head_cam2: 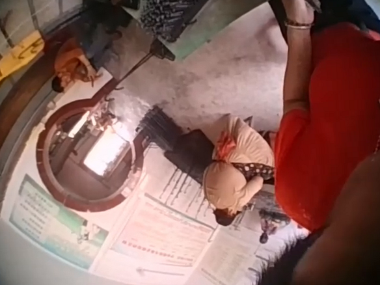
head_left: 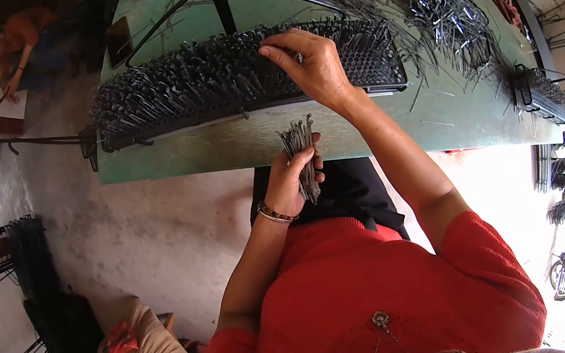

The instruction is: Arranging small metal pins into a black holder on a workbench.

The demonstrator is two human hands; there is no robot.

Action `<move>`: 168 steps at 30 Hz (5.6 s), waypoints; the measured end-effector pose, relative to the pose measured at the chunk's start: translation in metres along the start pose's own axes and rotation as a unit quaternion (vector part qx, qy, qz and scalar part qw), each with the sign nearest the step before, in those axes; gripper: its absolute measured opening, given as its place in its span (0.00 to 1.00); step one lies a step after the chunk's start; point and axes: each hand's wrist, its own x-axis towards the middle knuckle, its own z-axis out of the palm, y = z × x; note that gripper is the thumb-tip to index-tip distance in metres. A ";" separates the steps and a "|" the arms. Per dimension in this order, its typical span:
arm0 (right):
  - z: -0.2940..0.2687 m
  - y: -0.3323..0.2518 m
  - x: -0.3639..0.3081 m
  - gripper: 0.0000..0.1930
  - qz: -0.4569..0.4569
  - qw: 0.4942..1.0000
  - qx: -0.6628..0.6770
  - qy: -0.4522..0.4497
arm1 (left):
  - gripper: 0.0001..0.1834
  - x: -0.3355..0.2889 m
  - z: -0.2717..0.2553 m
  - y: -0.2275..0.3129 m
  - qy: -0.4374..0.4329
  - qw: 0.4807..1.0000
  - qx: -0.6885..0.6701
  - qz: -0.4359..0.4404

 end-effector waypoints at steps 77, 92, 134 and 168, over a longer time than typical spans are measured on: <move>0.015 -0.008 -0.001 0.07 0.071 0.986 0.140 -0.062 | 0.16 -0.012 -0.010 0.014 0.052 0.997 -0.047 0.034; 0.026 -0.010 -0.019 0.07 0.101 0.990 0.090 0.048 | 0.16 -0.009 -0.009 0.014 0.047 0.996 -0.071 0.026; -0.016 -0.029 -0.028 0.07 0.091 0.986 0.008 -0.138 | 0.15 -0.014 -0.009 0.013 0.035 0.996 -0.059 0.054; -0.005 -0.006 -0.012 0.08 0.030 0.998 0.006 0.061 | 0.15 -0.002 -0.003 0.004 0.047 0.999 0.023 0.002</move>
